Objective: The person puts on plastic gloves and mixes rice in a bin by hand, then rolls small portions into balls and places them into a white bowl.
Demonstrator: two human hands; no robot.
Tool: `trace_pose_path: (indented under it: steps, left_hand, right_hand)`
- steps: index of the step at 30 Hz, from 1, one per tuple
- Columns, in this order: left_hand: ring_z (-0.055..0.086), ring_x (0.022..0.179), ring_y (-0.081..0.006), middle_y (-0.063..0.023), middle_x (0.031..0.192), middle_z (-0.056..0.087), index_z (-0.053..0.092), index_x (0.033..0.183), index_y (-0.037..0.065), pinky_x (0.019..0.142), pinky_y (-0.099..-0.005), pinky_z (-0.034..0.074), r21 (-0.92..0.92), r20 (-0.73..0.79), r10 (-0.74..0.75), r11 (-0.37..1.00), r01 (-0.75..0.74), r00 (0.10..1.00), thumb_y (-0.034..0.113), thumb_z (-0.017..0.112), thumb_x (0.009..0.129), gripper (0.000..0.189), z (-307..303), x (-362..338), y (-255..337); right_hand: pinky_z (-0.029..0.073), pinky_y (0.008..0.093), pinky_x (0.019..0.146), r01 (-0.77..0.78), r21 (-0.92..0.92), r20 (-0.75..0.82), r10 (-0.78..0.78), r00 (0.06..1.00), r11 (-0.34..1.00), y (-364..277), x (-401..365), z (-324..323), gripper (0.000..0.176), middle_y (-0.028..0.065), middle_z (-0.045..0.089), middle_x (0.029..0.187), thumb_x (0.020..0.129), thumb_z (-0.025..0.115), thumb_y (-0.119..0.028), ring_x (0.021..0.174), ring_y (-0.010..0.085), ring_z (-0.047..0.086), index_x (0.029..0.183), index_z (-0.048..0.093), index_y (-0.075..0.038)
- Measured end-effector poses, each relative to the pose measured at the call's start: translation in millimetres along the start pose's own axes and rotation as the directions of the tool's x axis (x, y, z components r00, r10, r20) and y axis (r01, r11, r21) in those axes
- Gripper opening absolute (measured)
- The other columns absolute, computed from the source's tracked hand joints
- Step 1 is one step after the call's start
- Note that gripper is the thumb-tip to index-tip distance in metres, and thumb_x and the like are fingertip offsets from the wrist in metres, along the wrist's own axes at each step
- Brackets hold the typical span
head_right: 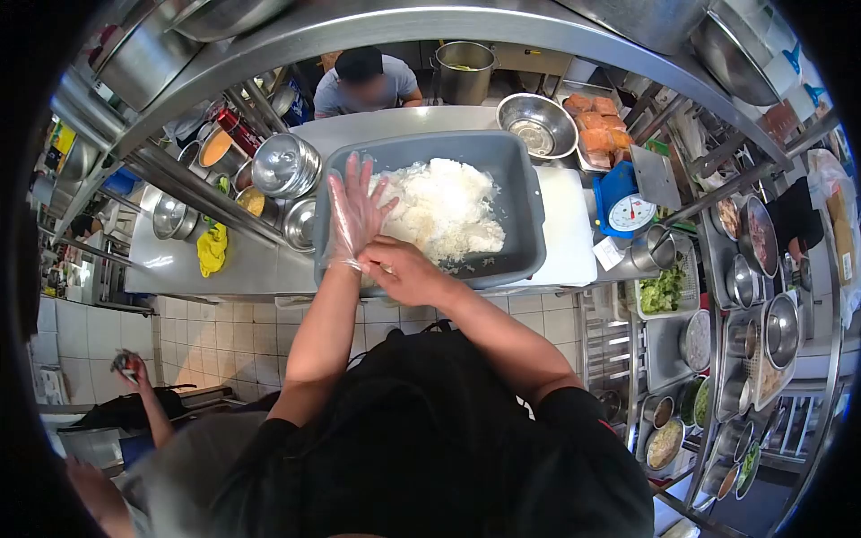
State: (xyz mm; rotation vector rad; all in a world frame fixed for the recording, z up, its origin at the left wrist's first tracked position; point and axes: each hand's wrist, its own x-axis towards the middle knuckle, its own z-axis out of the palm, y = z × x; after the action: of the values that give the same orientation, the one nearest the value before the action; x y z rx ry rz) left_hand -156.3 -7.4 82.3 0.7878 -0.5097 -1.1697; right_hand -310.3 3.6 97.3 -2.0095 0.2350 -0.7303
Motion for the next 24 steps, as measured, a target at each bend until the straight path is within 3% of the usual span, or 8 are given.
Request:
trace_pose_path:
  steps: [5,8,11,13,17,20,23,24]
  left_hand:
    - [0.028,0.143,-0.0362,-0.0133,0.16,0.025,0.019,0.158,0.019,0.114,-0.053,0.027,-0.045,-0.034,0.096,0.994,-0.097,0.995,0.078,0.033,0.092,0.089,-6.0,-2.3,1.6]
    - [0.043,0.133,-0.0349,-0.0199,0.149,0.043,0.032,0.152,0.01,0.112,-0.047,0.034,-0.162,-0.17,0.118,0.976,-0.145,0.978,0.076,0.035,0.093,0.088,-32.2,-12.4,14.8]
    - [0.063,0.105,-0.0273,-0.0199,0.117,0.067,0.059,0.127,-0.001,0.099,-0.0404,0.049,-0.129,-0.317,0.13,0.975,-0.178,0.939,0.073,0.036,0.095,0.084,-73.5,-26.3,32.0]
    - [0.065,0.101,-0.0261,-0.0184,0.112,0.068,0.061,0.122,-0.001,0.093,-0.0387,0.052,-0.095,-0.329,0.108,0.985,-0.146,0.938,0.073,0.033,0.096,0.083,-88.3,-34.7,32.3]
    - [0.065,0.103,-0.0253,-0.017,0.109,0.068,0.062,0.117,0.0,0.089,-0.0374,0.052,-0.052,-0.296,0.054,0.996,-0.073,0.954,0.073,0.033,0.096,0.081,-88.0,-37.7,13.0]
    - [0.065,0.103,-0.0224,-0.0136,0.108,0.068,0.061,0.115,0.0,0.088,-0.036,0.051,0.041,-0.236,0.0,0.999,0.01,0.972,0.065,0.035,0.1,0.072,-69.9,-44.8,2.2]
    - [0.067,0.099,-0.0208,-0.0116,0.104,0.069,0.061,0.114,0.0,0.084,-0.0334,0.052,0.163,-0.218,-0.033,0.984,0.07,0.975,0.059,0.043,0.101,0.063,-72.9,-56.4,1.8]
    - [0.068,0.095,-0.0194,-0.0101,0.102,0.069,0.062,0.113,0.0,0.08,-0.0308,0.053,0.165,-0.256,-0.01,0.985,0.054,0.967,0.051,0.047,0.102,0.055,-71.7,-60.4,3.2]
  right_hand:
    - [0.049,0.0393,0.075,-0.003,0.085,0.064,-0.003,0.998,0.996,-1.0,-4.0,0.6,0.009,0.0142,0.06,0.088,0.094,0.059,-0.008,0.084,0.0304,0.06,0.099,0.061,-0.001]
    - [0.052,0.0343,0.082,-0.151,-0.02,0.113,0.152,0.982,0.988,23.6,-14.4,-31.2,0.012,0.0125,0.068,0.093,0.094,0.062,-0.013,0.087,0.0241,0.066,0.099,0.067,-0.003]
    - [0.054,0.0335,0.075,-0.545,-0.246,-0.322,0.463,0.826,0.801,98.4,-5.9,-96.2,0.012,0.0128,0.072,0.098,0.091,0.065,-0.017,0.08,0.0245,0.07,0.095,0.072,-0.008]
    - [0.054,0.0399,0.077,-0.56,-0.347,-0.336,0.457,0.823,0.753,117.8,17.6,-117.6,0.018,0.0145,0.072,0.099,0.09,0.067,-0.025,0.078,0.0297,0.07,0.099,0.073,-0.01]
    - [0.05,0.0426,0.097,-0.428,-0.612,-0.08,0.486,0.87,0.665,185.3,67.2,-99.2,0.035,0.0196,0.066,0.12,0.089,0.064,-0.021,0.11,0.0349,0.064,0.122,0.065,-0.009]
    - [0.046,0.0436,0.103,-0.424,-0.624,-0.173,0.413,0.894,0.657,218.8,79.2,-72.0,0.047,0.0217,0.061,0.129,0.088,0.066,-0.018,0.116,0.0383,0.06,0.134,0.057,-0.009]
    - [0.048,0.0459,0.101,-0.489,-0.68,-0.156,0.544,0.824,0.546,201.9,91.4,-72.6,0.054,0.0237,0.06,0.127,0.088,0.065,-0.017,0.114,0.041,0.06,0.139,0.05,-0.009]
    - [0.053,0.0404,0.089,-0.443,-0.704,-0.176,0.468,0.866,0.555,202.1,91.7,-78.7,0.045,0.0185,0.067,0.112,0.086,0.07,-0.016,0.1,0.0331,0.067,0.129,0.059,-0.006]
